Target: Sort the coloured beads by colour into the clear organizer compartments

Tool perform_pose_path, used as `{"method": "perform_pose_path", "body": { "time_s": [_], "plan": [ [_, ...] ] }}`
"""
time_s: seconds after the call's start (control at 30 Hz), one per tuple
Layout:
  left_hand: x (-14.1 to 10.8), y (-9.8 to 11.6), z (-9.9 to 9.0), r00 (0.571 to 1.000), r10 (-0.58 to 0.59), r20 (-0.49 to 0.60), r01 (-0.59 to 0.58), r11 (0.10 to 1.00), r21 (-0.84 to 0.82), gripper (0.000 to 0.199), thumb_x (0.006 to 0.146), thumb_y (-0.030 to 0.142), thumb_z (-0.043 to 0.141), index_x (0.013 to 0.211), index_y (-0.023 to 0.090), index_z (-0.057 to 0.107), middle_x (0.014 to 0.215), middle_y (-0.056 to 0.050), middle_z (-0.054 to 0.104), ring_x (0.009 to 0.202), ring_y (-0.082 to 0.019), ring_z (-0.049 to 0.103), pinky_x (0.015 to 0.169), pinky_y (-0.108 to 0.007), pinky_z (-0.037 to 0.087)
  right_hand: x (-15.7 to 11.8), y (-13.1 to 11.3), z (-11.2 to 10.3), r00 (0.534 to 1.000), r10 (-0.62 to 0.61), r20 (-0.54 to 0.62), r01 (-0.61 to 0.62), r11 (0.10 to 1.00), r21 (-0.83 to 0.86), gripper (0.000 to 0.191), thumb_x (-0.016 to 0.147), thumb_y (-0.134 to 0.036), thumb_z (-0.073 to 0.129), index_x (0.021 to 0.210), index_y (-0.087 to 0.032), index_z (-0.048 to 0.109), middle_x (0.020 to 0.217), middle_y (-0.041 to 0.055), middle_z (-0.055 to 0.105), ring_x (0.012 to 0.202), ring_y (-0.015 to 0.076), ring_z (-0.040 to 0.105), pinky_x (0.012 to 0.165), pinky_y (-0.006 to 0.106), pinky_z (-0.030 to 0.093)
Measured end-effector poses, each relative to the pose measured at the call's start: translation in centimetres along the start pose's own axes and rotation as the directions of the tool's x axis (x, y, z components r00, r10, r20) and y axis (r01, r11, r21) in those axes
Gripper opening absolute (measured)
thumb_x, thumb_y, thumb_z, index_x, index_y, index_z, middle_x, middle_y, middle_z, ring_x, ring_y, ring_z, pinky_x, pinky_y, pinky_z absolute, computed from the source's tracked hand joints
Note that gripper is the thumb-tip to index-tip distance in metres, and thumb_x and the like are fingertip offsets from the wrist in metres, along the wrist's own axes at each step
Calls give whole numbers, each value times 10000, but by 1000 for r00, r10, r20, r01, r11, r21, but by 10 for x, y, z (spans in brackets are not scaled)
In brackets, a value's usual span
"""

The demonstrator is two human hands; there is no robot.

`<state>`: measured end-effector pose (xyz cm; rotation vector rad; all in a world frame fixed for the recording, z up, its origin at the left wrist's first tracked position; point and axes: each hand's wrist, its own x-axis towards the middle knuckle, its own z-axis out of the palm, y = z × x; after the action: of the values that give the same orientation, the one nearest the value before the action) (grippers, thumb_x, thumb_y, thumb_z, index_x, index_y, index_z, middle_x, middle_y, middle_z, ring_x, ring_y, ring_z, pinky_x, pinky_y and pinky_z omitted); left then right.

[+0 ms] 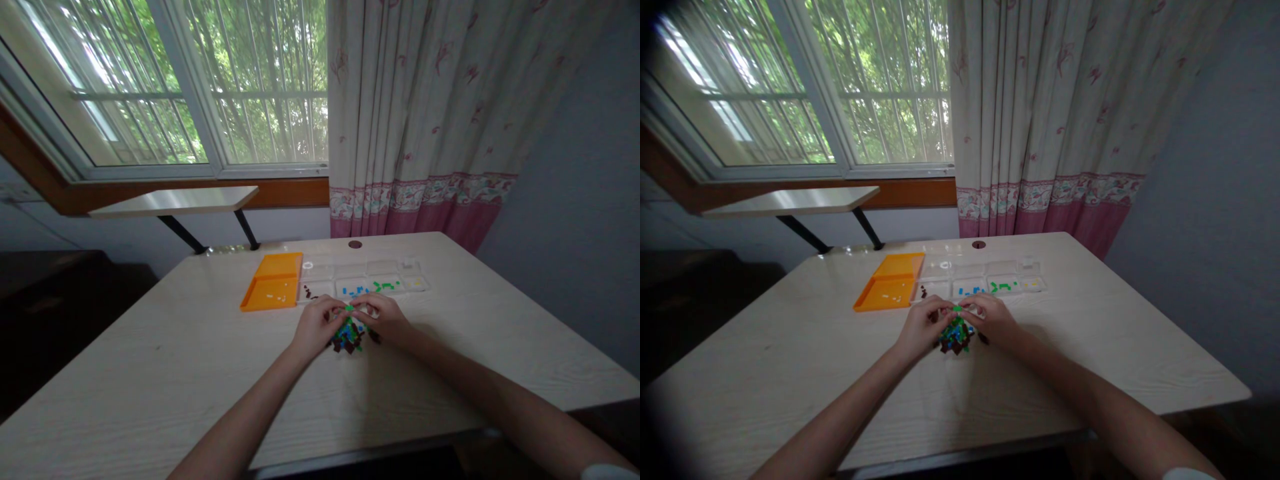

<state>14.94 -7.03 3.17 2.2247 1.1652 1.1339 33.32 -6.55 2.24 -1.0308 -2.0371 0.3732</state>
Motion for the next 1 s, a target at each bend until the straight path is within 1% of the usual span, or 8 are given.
{"method": "perform_pose_path", "body": {
  "time_s": [0.13, 0.3, 0.47, 0.53, 0.63, 0.7, 0.8, 1.0],
  "plan": [
    [0, 0, -1, 999, 13, 36, -14, 1000, 16, 115, 763, 223, 564, 833, 181, 645, 704, -18, 562, 679, -123, 513, 588, -215, 391, 1, 2, 0, 1000, -14, 5, 14, 1000, 2, 118, 771, -298, 585, 834, -207, 628, 759, 9, 635, 604, 104, 533, 577, 205, 432],
    [0, 1, -1, 998, 21, 53, -23, 999, 27, 127, 780, 253, 548, 838, 184, 637, 706, -16, 550, 687, -126, 515, 602, -220, 395, 0, 3, 1, 1000, -24, -7, 24, 1000, -14, 143, 768, -329, 588, 833, -208, 627, 781, 16, 637, 569, 102, 511, 575, 216, 433],
    [1, -5, -3, 997, 13, 70, -17, 999, 49, 162, 788, 248, 528, 911, 190, 616, 755, -23, 566, 716, -136, 531, 639, -234, 418, 1, 3, -3, 999, -34, -34, 32, 998, -61, 141, 781, -318, 563, 834, -206, 631, 769, 22, 633, 582, 108, 523, 585, 223, 440],
    [2, -10, -5, 994, 2, 107, -14, 993, 114, 176, 805, 216, 488, 929, 194, 610, 803, -29, 574, 753, -138, 540, 677, -240, 426, 2, 5, -7, 997, -47, -68, 40, 995, -93, 138, 784, -302, 554, 843, -205, 633, 762, 24, 631, 579, 109, 524, 582, 225, 441],
    [1, -17, -8, 974, -22, 227, -41, 962, 270, 222, 823, 185, 432, 949, 211, 612, 899, -36, 576, 833, -143, 551, 741, -244, 427, 4, 10, -15, 987, -95, -127, 78, 989, -129, 133, 787, -275, 544, 850, -194, 630, 774, 33, 631, 602, 113, 528, 569, 220, 440],
    [1, -19, -9, 957, -51, 286, -60, 929, 365, 254, 828, 184, 414, 996, 229, 600, 945, -35, 569, 865, -149, 554, 754, -245, 426, 4, 12, -20, 978, -130, -161, 107, 984, -144, 131, 791, -262, 538, 854, -190, 627, 783, 38, 631, 618, 115, 530, 568, 217, 440],
    [0, -20, -9, 945, -80, 317, -74, 892, 445, 290, 840, 190, 390, 1051, 257, 577, 977, -30, 559, 859, -150, 561, 733, -243, 430, 5, 12, -23, 967, -158, -200, 127, 979, -160, 128, 795, -258, 535, 863, -194, 622, 786, 36, 628, 585, 106, 509, 574, 224, 444],
    [0, -17, -11, 936, -75, 345, -103, 877, 469, 260, 839, 207, 391, 1010, 250, 582, 978, -24, 548, 860, -152, 560, 719, -240, 429, 3, 7, -24, 954, -186, -237, 149, 974, -169, 115, 787, -247, 546, 859, -194, 619, 758, 28, 626, 533, 95, 483, 571, 230, 445]
  ]
}}
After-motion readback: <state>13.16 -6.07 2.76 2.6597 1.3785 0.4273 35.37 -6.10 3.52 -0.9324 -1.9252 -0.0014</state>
